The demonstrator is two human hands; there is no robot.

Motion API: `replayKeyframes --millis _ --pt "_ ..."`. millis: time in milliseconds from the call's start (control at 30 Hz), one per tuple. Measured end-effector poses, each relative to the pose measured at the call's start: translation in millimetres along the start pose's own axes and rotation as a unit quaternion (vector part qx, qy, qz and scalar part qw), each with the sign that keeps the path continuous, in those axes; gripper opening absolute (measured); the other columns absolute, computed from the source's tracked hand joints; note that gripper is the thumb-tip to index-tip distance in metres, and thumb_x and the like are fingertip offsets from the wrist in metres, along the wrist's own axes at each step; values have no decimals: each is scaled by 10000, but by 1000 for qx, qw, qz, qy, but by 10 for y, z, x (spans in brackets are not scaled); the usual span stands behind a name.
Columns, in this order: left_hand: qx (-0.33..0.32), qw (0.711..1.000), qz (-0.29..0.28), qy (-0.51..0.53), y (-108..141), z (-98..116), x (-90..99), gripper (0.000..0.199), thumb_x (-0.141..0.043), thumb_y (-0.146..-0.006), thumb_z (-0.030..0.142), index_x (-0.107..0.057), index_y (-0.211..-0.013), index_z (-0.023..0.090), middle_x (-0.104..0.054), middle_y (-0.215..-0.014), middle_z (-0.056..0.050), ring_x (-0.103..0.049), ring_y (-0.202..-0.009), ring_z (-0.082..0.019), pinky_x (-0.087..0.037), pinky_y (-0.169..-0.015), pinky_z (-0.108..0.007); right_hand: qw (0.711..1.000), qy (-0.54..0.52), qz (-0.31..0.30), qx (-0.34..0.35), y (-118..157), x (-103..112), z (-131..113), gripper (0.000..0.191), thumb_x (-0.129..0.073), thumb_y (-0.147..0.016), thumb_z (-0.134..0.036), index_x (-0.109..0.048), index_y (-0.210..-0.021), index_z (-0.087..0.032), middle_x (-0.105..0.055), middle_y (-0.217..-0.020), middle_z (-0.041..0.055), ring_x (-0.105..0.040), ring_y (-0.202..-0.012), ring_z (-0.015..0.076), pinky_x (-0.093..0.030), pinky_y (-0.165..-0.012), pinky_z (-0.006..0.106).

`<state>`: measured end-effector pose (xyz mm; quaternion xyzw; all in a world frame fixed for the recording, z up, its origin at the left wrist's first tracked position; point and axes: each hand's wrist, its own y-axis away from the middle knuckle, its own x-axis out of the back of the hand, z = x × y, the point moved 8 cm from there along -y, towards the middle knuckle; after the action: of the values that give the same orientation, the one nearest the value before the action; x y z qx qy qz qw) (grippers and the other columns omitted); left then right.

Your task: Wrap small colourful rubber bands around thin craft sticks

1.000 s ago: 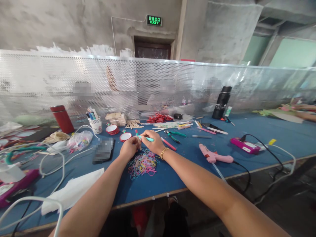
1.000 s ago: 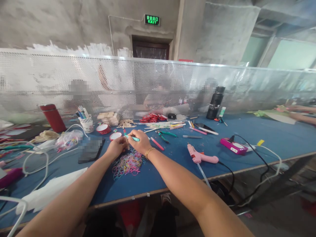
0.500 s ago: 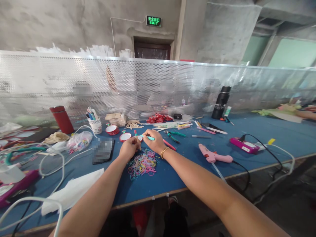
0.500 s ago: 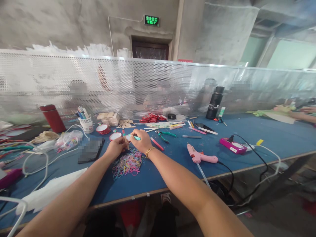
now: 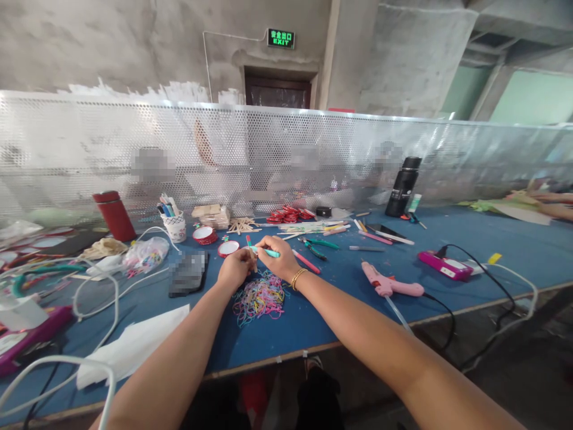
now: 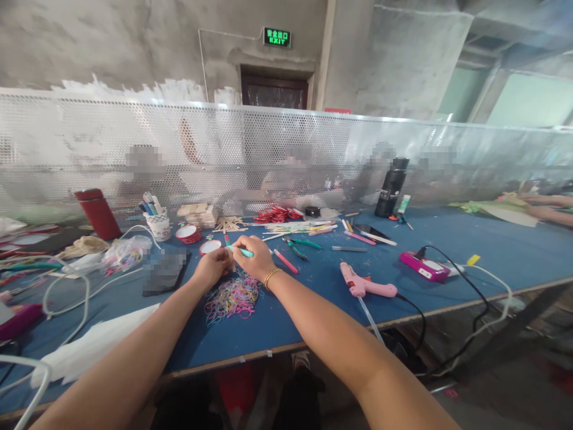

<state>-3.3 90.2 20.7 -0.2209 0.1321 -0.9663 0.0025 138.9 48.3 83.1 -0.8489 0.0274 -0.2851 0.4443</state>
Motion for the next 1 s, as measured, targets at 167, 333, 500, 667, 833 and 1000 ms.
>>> replayKeyframes --millis 167,333,500,667,833,1000 --pt "4 1000 0 5 8 8 -2 96 -607 -710 272 -580 -680 186 -615 -589 17 -545 -510 -107 -423 -484 -201 1000 8 -3 5 -6 -2 -6 105 -537 -852 -239 -609 -777 -229 -649 -782 -20 -541 -790 148 -389 -777 252" --pt "17 1000 0 -10 -21 -52 3 120 -613 -712 297 -634 -763 192 -638 -628 12 -560 -527 -111 -438 -497 -204 999 22 20 -13 -12 67 59 92 -540 -840 -230 -599 -771 -228 -648 -776 -17 -547 -790 152 -387 -763 252" --pt "22 999 -4 -29 -43 -89 2 139 -614 -720 320 -641 -777 196 -643 -633 13 -567 -540 -113 -438 -499 -201 1000 12 22 -14 -6 72 51 90 -535 -845 -238 -606 -791 -224 -651 -792 -12 -553 -803 152 -391 -774 253" --pt "17 1000 0 -21 -54 -99 0 130 -618 -720 314 -598 -697 188 -627 -606 14 -552 -519 -109 -439 -496 -205 1000 11 -3 -4 -8 9 3 99 -531 -853 -257 -606 -794 -232 -650 -786 -14 -551 -803 153 -397 -775 251" --pt "21 1000 -2 -15 -54 -124 -4 134 -616 -719 304 -648 -789 194 -650 -642 8 -577 -534 -116 -455 -516 -214 997 30 45 -52 -32 135 166 94 -516 -846 -250 -601 -814 -229 -654 -816 -1 -568 -817 162 -416 -809 271" --pt "17 1000 -2 -12 -64 -129 -3 151 -611 -721 308 -656 -812 196 -662 -660 7 -593 -549 -117 -461 -538 -219 995 -8 63 -75 -41 201 192 78 -537 -825 -261 -593 -869 -228 -665 -846 3 -596 -812 159 -448 -792 266"
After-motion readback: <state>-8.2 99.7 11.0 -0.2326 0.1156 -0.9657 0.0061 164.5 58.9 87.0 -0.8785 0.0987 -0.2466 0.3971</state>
